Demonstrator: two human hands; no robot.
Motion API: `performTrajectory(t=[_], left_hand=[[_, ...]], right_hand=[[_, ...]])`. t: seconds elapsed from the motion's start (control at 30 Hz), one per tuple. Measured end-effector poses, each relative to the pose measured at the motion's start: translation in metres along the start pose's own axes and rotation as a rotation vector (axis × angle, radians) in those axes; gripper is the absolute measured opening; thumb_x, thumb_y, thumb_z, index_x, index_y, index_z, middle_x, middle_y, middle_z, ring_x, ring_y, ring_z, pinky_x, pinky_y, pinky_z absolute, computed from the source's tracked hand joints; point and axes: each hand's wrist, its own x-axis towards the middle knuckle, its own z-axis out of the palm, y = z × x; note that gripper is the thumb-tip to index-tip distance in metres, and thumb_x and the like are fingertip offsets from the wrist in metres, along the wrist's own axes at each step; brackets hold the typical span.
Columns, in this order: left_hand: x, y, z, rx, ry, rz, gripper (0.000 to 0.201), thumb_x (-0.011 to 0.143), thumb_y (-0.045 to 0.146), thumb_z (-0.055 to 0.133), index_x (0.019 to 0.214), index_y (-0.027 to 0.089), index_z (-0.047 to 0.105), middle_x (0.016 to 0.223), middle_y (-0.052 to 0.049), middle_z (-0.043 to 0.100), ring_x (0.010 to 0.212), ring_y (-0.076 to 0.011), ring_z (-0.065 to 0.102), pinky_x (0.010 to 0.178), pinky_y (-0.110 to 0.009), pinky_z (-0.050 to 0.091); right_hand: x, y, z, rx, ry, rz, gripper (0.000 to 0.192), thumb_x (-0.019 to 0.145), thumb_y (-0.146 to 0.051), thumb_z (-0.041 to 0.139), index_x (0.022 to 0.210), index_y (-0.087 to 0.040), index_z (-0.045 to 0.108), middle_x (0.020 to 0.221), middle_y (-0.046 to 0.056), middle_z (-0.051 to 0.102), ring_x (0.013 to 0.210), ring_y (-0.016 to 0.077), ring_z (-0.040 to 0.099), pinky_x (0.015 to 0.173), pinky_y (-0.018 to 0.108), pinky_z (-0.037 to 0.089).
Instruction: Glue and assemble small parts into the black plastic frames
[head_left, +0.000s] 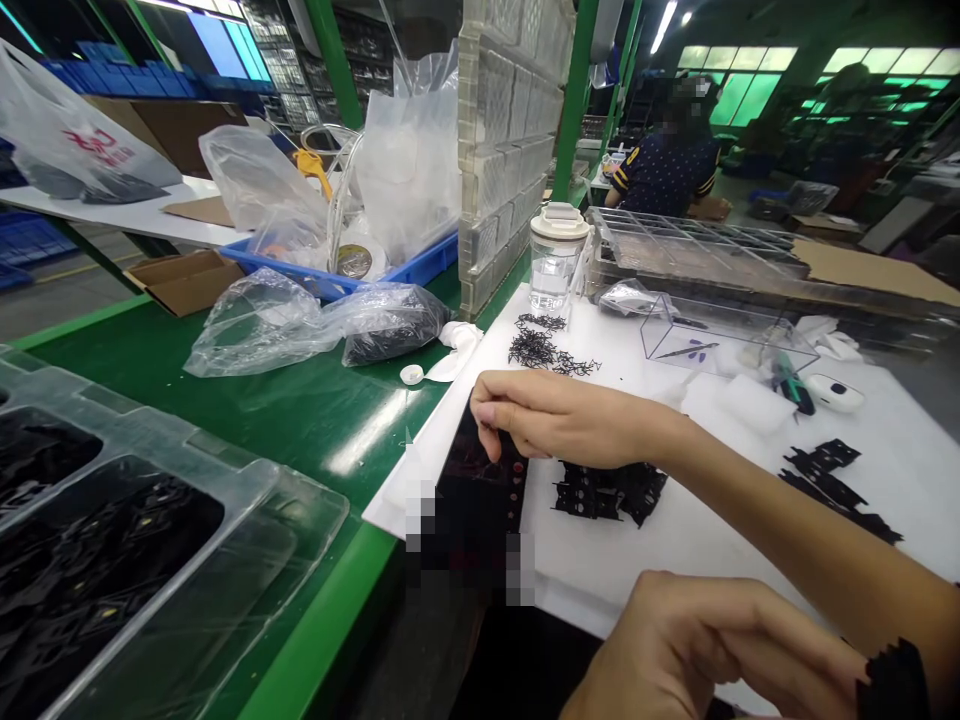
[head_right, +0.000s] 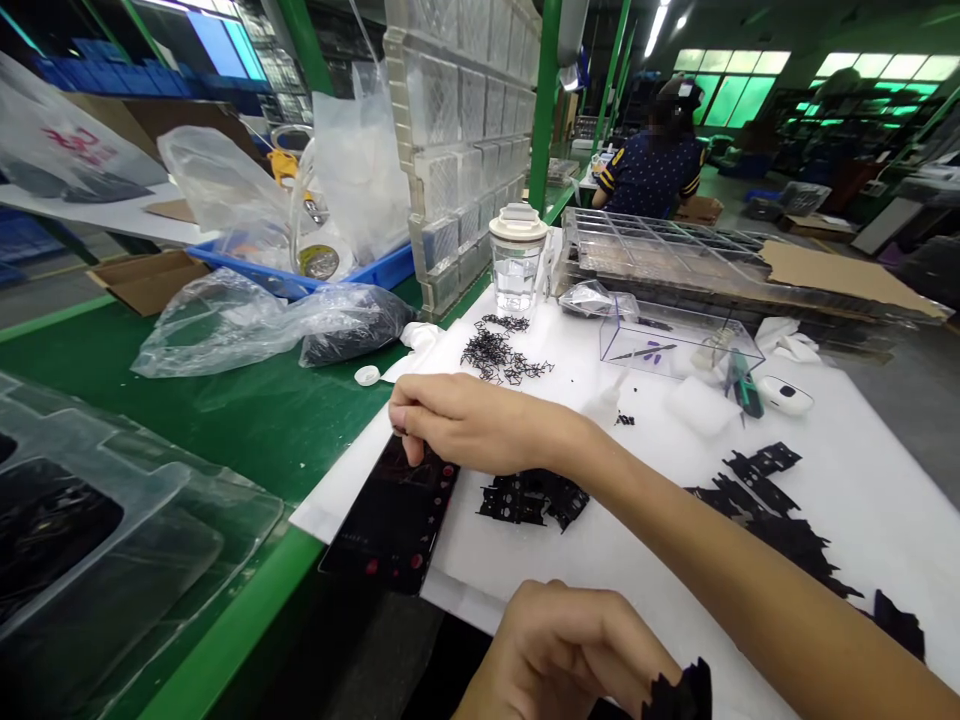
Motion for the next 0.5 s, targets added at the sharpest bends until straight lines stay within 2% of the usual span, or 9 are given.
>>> performTrajectory(t=[0.07,0.17,0.27,0.37,0.5], left_hand=[[-0.001,-0.002,-0.001,-0.01,0.015,0.003,0.073,0.058,0.069,0.091,0.099,0.01,0.081,0.1,-0.017,0.082,0.091,-0.0341,0.078,0.082,-0.039,0.057],[-0.004,0.001,0.002,-0.024,0.066,-0.006,0.066,0.059,0.066,0.092,0.097,0.013,0.081,0.097,-0.013,0.082,0.089,-0.0332,0.078,0.078,-0.036,0.057],[-0.005,0.004,0.005,-0.034,0.078,-0.028,0.06,0.059,0.059,0.094,0.097,0.013,0.081,0.097,-0.011,0.082,0.089,-0.0333,0.079,0.077,-0.035,0.056],[-0.005,0.005,0.005,-0.055,0.069,-0.043,0.063,0.059,0.058,0.095,0.1,0.013,0.08,0.098,-0.013,0.082,0.09,-0.0337,0.079,0.078,-0.036,0.057],[-0.01,0.014,0.01,-0.096,0.094,-0.059,0.068,0.054,0.062,0.096,0.098,0.012,0.08,0.098,-0.012,0.082,0.091,-0.0348,0.079,0.08,-0.037,0.058]], right_hand=[[0.0,-0.001,0.005,0.044,-0.031,0.012,0.029,0.11,-0.022,0.039,0.085,-0.019,0.053,0.074,-0.004,0.061,0.063,0.0109,0.05,0.066,0.025,0.042],[0.002,0.003,0.011,-0.034,-0.035,0.012,0.03,0.11,-0.024,0.038,0.086,-0.019,0.055,0.087,0.0,0.068,0.076,0.0135,0.057,0.072,0.027,0.044],[0.003,0.01,0.015,-0.094,-0.035,0.031,0.027,0.108,-0.025,0.038,0.088,-0.02,0.056,0.092,0.003,0.071,0.078,0.0162,0.061,0.071,0.03,0.045],[0.003,0.016,0.014,-0.178,0.042,0.071,0.024,0.106,-0.024,0.04,0.086,-0.02,0.055,0.087,0.004,0.069,0.074,0.0182,0.059,0.066,0.032,0.041],[0.003,0.023,0.005,-0.269,0.23,0.11,0.026,0.105,-0.024,0.042,0.081,-0.021,0.051,0.079,0.004,0.064,0.07,0.0187,0.054,0.063,0.033,0.036]])
